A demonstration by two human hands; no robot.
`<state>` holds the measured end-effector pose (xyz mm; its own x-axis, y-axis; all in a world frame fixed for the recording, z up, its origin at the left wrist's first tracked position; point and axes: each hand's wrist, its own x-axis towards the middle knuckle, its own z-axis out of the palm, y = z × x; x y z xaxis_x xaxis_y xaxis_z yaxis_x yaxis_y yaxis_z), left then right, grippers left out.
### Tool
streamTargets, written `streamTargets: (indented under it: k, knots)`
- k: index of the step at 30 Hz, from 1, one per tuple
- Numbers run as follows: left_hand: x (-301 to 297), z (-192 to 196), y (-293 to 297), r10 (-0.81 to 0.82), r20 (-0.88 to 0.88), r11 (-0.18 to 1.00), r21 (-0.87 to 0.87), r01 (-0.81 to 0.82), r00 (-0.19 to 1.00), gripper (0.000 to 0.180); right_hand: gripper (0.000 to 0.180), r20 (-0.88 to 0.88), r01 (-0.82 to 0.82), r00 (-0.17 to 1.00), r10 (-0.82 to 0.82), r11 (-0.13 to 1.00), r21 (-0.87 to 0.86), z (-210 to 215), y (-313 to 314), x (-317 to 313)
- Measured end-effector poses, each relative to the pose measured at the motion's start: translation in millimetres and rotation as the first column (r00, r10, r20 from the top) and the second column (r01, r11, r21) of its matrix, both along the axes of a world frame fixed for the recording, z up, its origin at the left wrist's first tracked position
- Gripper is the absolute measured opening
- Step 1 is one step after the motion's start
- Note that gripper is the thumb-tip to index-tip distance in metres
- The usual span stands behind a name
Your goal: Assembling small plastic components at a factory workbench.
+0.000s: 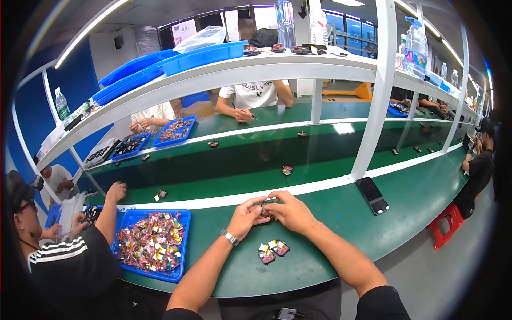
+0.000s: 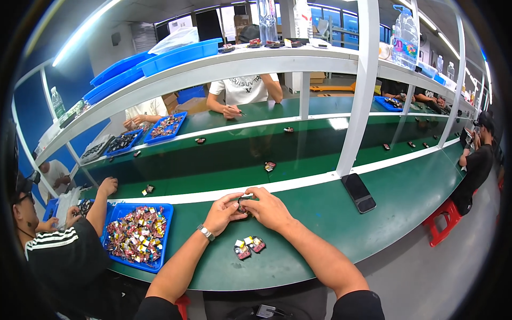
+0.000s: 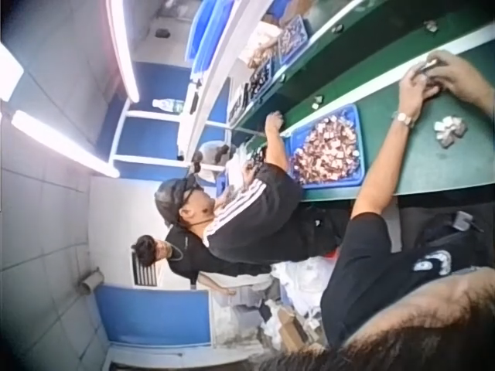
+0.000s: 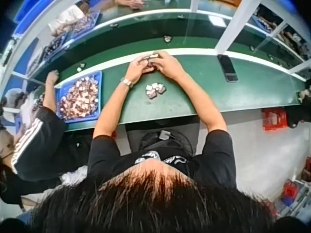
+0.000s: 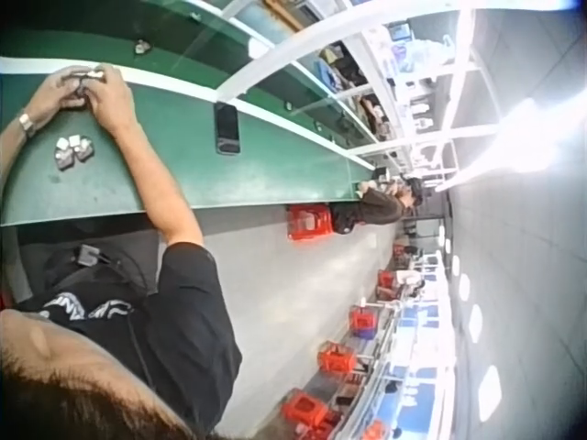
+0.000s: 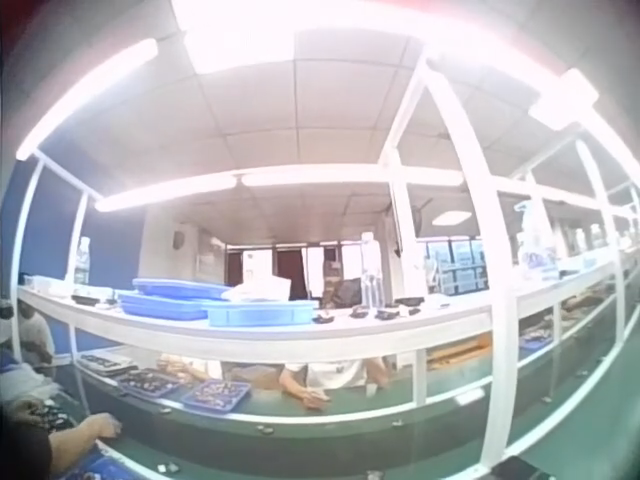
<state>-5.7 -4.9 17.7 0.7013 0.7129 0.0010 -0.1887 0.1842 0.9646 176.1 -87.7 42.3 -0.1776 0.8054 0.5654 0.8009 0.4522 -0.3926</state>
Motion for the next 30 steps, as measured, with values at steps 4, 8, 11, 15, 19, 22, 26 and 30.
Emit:
streamTargets:
  k: [4, 8, 11, 15, 19, 22, 26, 30]
  knots:
    - [2.4, -3.3, -1.8, -0.018, -0.025, 0.999, -0.032, 0.017, 1.0, 0.03, 0.017, 0.141, -0.064, 0.988, 0.066, 0.998, -0.019, -1.0, 3.1, 6.1]
    - [2.4, -2.4, -2.8, -0.036, -0.055, 0.999, -0.023, 0.034, 0.998, 0.027, 0.016, 0.089, -0.124, 0.988, 0.128, 0.991, -0.049, -7.4, 5.3, 6.5]
    - [0.1, -1.8, -1.9, -0.03, -0.044, 1.0, -0.006, 0.03, 0.999, 0.031, 0.016, 0.053, -0.104, 0.993, 0.107, 0.993, -0.049, -12.4, 7.2, 4.8]
    - [-3.3, -5.4, 2.0, -0.104, 0.036, 0.994, -0.021, 0.105, 0.994, 0.036, 0.013, -0.098, -0.053, 0.994, 0.044, 0.994, -0.092, -14.9, 6.2, 3.0]
    - [-4.8, -8.6, 4.3, -0.152, 0.051, 0.988, 0.015, 0.152, 0.987, 0.038, 0.012, -0.144, -0.031, 0.99, 0.015, 0.993, -0.114, -14.1, 5.7, 0.0]
    - [-4.7, -10.6, 5.6, -0.145, 0.052, 0.989, -0.011, 0.146, 0.988, 0.036, 0.011, -0.161, -0.084, 0.985, 0.066, 0.991, -0.108, -12.8, 4.8, 0.3]
    - [-2.8, -9.4, 4.8, -0.126, 0.014, 0.992, -0.026, 0.126, 0.992, 0.034, 0.012, -0.232, -0.162, 0.963, 0.136, 0.982, -0.099, -9.6, 2.6, 2.1]
    - [-3.7, -8.8, 3.3, -0.125, 0.073, 0.991, -0.043, 0.129, 0.989, 0.031, 0.011, -0.232, -0.106, 0.969, 0.081, 0.99, -0.098, -16.2, 6.3, 0.5]
